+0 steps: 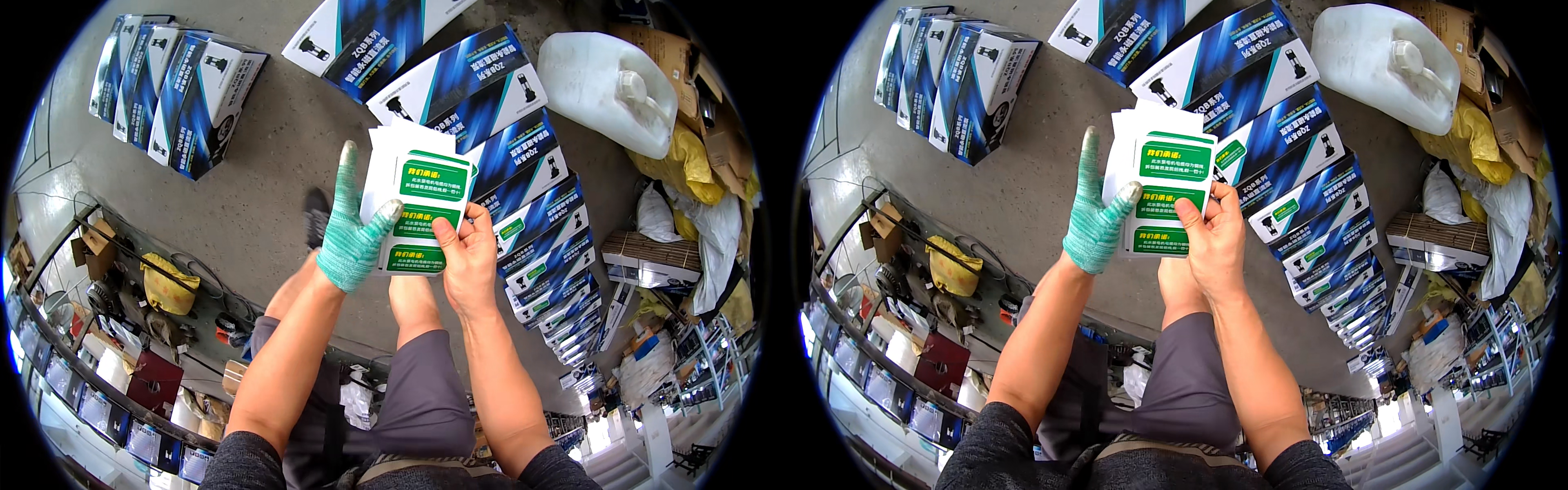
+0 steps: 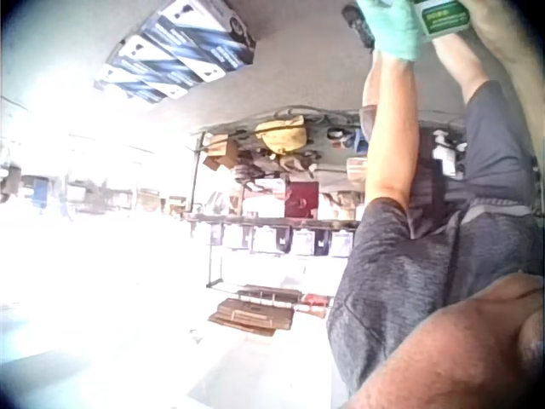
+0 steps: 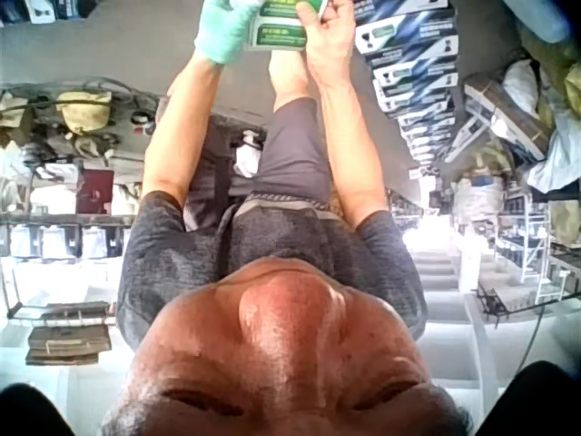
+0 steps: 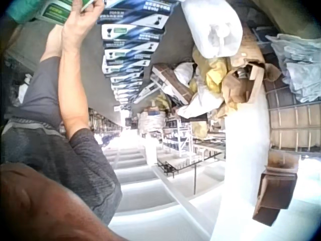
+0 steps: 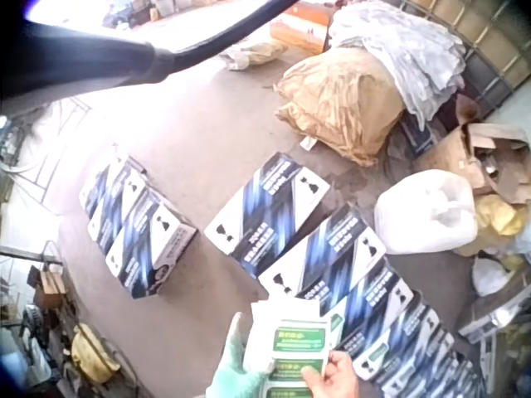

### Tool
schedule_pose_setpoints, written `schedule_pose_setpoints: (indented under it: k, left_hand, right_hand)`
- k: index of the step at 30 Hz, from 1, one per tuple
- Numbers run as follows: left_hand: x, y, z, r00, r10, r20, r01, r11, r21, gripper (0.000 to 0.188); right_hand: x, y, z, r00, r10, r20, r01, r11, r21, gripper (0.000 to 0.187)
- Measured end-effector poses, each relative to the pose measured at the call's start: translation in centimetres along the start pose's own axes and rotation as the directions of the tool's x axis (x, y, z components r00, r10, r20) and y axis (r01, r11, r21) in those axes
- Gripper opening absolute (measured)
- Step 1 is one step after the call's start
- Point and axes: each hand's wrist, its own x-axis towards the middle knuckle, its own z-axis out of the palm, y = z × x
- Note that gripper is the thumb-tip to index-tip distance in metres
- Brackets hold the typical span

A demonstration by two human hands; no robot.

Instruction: The person applies green and white labels to the front of product boxes arranged on the floor. They peel each label from its backing and press it onto the box surface, working sequentially along a row of boxes.

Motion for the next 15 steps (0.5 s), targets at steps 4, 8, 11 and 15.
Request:
schedule_pose_setpoints:
  k: [4,8,11,15]
  left_hand:
    - [2.3,-2.2,-1.6,1.000,0.008,0.020,-0.012,0.977,0.211,0.104]
    - [3.2,-4.1,-3.7,0.998,-0.044,0.036,0.033,0.966,0.258,0.087]
    - [3.7,-4.9,-5.4,0.995,-0.082,0.060,0.064,0.966,0.252,0.080]
    - [5.2,-5.7,-7.9,0.991,-0.114,0.072,0.095,0.968,0.231,0.076]
  right_hand:
    - [1.7,-0.1,-0.2,0.998,0.058,0.004,-0.057,0.997,-0.055,0.034]
    - [3.3,2.2,-0.4,0.995,0.068,-0.071,-0.073,0.995,-0.074,0.025]
    - [3.7,3.9,-0.3,0.984,0.115,-0.133,-0.113,0.993,0.025,0.015]
    - [4.5,5.9,0.4,0.978,0.169,-0.121,-0.159,0.984,0.084,0.018]
